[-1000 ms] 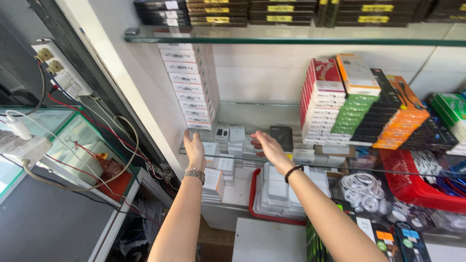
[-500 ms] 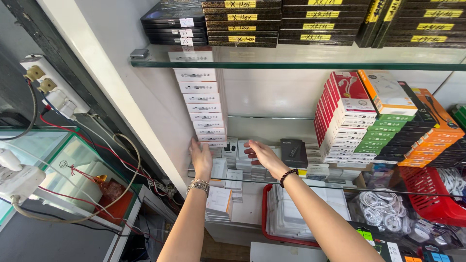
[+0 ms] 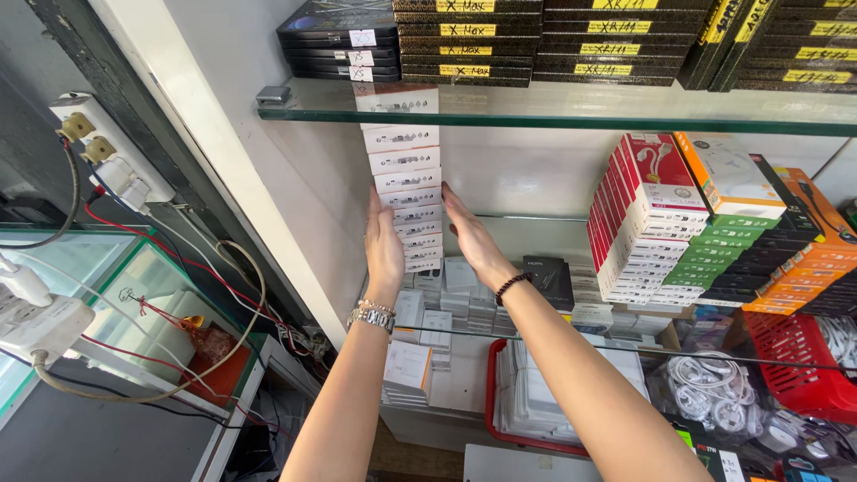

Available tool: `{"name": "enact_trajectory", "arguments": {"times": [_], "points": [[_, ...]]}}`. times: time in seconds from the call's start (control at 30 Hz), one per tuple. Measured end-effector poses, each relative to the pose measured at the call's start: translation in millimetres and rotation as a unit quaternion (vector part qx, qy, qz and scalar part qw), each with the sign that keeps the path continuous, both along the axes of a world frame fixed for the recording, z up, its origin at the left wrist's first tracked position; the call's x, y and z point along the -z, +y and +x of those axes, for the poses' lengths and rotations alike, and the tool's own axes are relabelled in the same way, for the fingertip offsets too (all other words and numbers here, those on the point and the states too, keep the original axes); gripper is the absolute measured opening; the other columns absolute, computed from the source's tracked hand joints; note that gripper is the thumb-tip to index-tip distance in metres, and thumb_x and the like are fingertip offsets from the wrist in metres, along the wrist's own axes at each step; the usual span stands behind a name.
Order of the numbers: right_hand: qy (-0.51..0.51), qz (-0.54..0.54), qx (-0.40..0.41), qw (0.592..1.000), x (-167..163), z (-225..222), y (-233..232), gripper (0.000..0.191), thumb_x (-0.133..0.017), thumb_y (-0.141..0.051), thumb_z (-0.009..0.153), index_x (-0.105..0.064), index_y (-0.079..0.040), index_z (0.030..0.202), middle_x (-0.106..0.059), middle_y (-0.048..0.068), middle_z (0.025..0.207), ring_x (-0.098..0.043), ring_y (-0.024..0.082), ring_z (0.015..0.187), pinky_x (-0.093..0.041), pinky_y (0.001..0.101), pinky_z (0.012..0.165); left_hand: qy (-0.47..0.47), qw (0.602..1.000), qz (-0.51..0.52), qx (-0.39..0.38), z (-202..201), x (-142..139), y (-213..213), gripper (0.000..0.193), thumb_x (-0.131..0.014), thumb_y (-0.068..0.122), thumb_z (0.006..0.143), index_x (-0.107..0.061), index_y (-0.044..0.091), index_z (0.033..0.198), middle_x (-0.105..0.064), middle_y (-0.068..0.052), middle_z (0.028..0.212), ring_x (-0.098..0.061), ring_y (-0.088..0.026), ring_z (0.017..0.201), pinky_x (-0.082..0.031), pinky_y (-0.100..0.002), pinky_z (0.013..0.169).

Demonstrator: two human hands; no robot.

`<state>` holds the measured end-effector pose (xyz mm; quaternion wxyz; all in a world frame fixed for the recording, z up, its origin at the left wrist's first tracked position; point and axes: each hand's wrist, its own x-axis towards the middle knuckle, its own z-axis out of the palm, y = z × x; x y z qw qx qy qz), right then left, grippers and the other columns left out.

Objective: The person removes stacks of boxed electronics from a glass shelf, places them on a counter, wipes the shelf with a red cloth, then wipes each box individually before restacking them on the shelf.

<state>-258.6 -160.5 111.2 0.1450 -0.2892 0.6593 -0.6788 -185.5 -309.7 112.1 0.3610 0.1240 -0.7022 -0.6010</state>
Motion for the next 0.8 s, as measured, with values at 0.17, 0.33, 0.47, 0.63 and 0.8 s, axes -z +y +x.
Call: {"name": "enact_trajectory", "arguments": {"times": [0.17,0.33,0.47,0.63,0.8], "points": [[0.016,-0.032,0.049,0.998,-5.1,3.3,17.0,0.062,-0.034,-0.048,0.107,-0.04,-0.011,0.156,-0.042,0.008,0.163,-0.038,0.019,0.148,-0.032,0.0411,0.119,0.017,0.997,-0.069,-0.022,20.7,-16.3,24.0,0.059,-0.036,0.034,0.103,-0.044,0.004,0.154,-0.046,-0.025,0.154,-0.04,-0.036,0.145,-0.034,-0.041,0.115],[-0.066,-0.086,0.112,0.988,-12.8,4.0,39.0,0.073,-0.035,-0.06,0.104,-0.057,-0.002,0.143,-0.064,0.019,0.132,-0.062,0.025,0.117,-0.05,0.0433,0.105,-0.012,0.994,-0.075,-0.074,43.1,-23.8,45.3,0.062,-0.035,0.048,0.104,-0.066,0.001,0.131,-0.066,-0.022,0.133,-0.06,-0.032,0.127,-0.045,-0.04,0.106],[-0.14,-0.055,0.08,0.985,-29.8,5.4,44.8,0.082,-0.033,-0.071,0.094,-0.049,-0.011,0.147,-0.056,0.012,0.134,-0.058,0.025,0.116,-0.047,0.0427,0.103,-0.063,0.998,-0.001,-0.021,34.3,-40.8,47.6,0.078,-0.029,0.062,0.101,-0.065,-0.002,0.128,-0.068,-0.023,0.127,-0.064,-0.03,0.118,-0.046,-0.039,0.102],[-0.14,-0.034,0.016,0.989,-42.6,15.6,52.0,0.09,-0.034,-0.077,0.088,-0.039,-0.016,0.154,-0.047,0.012,0.155,-0.047,0.025,0.135,-0.04,0.0473,0.109,-0.115,0.987,0.091,0.06,16.9,-44.9,32.4,0.089,-0.028,0.07,0.102,-0.063,-0.009,0.125,-0.067,-0.03,0.126,-0.064,-0.037,0.117,-0.05,-0.041,0.101],[-0.184,-0.041,-0.004,0.982,-46.6,25.8,44.2,0.095,-0.031,-0.077,0.088,-0.014,-0.023,0.164,-0.034,0.015,0.161,-0.039,0.03,0.146,-0.033,0.0507,0.113,-0.047,0.945,0.214,0.242,4.2,-30.2,30.0,0.089,-0.029,0.073,0.093,-0.045,0.01,0.153,-0.057,-0.014,0.146,-0.056,-0.027,0.136,-0.043,-0.036,0.111]]}}
